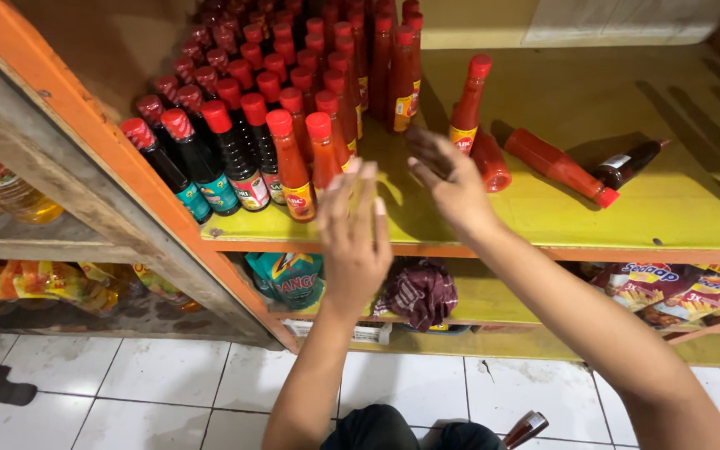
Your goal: The person removes bottles of sauce from a red basket and places them onto a shelf, organizing them into rows.
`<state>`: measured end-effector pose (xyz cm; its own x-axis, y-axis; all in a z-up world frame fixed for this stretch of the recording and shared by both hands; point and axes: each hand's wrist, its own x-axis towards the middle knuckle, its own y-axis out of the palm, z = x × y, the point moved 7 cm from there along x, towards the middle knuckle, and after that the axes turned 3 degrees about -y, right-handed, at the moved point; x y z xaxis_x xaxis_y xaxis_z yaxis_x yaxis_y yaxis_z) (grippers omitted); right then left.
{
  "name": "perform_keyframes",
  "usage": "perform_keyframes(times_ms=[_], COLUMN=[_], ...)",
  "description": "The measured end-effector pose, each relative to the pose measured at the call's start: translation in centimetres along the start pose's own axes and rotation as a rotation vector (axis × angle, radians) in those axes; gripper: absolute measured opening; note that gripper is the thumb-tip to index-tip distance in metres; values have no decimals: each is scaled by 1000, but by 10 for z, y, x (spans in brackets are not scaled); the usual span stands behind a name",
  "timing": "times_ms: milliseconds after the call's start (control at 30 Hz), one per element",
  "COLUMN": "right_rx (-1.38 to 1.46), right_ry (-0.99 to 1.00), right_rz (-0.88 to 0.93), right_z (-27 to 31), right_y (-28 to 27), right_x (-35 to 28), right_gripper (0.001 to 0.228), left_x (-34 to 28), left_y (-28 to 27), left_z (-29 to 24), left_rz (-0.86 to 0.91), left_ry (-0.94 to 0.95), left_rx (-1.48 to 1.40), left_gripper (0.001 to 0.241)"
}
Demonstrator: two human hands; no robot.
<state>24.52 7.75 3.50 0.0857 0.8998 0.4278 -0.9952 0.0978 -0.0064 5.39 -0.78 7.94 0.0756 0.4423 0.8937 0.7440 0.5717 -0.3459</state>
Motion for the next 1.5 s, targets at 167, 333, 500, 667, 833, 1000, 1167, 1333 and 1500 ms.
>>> perform_keyframes(times_ms=[167, 333, 500, 667, 833, 1000, 1167, 1333, 1500], right_rx=[-606, -539, -747, -812, -948, -987, -961, -906, -638], right_ry=[-270, -5, 94, -133, -295, -275, -344, -150, 23], right_rz=[-403, -155, -139, -127, -135, -152, -142, -156, -136], right_z=[47, 51, 50, 50, 54, 49, 57, 63, 68], right_y=[-60, -62, -77, -88, -95, -107, -104, -106, -95], right_x=[-6, 19, 17, 11, 4, 6, -1, 1, -2], right_gripper=[58, 60, 50, 48, 59, 58, 57, 55, 59], left_x=[16, 35, 51, 64, 54, 53, 58, 54, 35], left_y=[40, 104, 174, 242, 292, 352, 351, 270, 168], left_z=[-14, 3, 27, 62, 96, 138, 148, 96, 58], left_rz=[239, 313, 259, 192, 271, 326, 244, 275, 449], left_ry=[29, -84, -278, -426, -466, -562, -517, -377, -519], left_rx=[-174, -241, -251, -157, 18, -34, 64, 126, -141], left_gripper=[58, 71, 82, 90, 92, 94, 77, 72, 56])
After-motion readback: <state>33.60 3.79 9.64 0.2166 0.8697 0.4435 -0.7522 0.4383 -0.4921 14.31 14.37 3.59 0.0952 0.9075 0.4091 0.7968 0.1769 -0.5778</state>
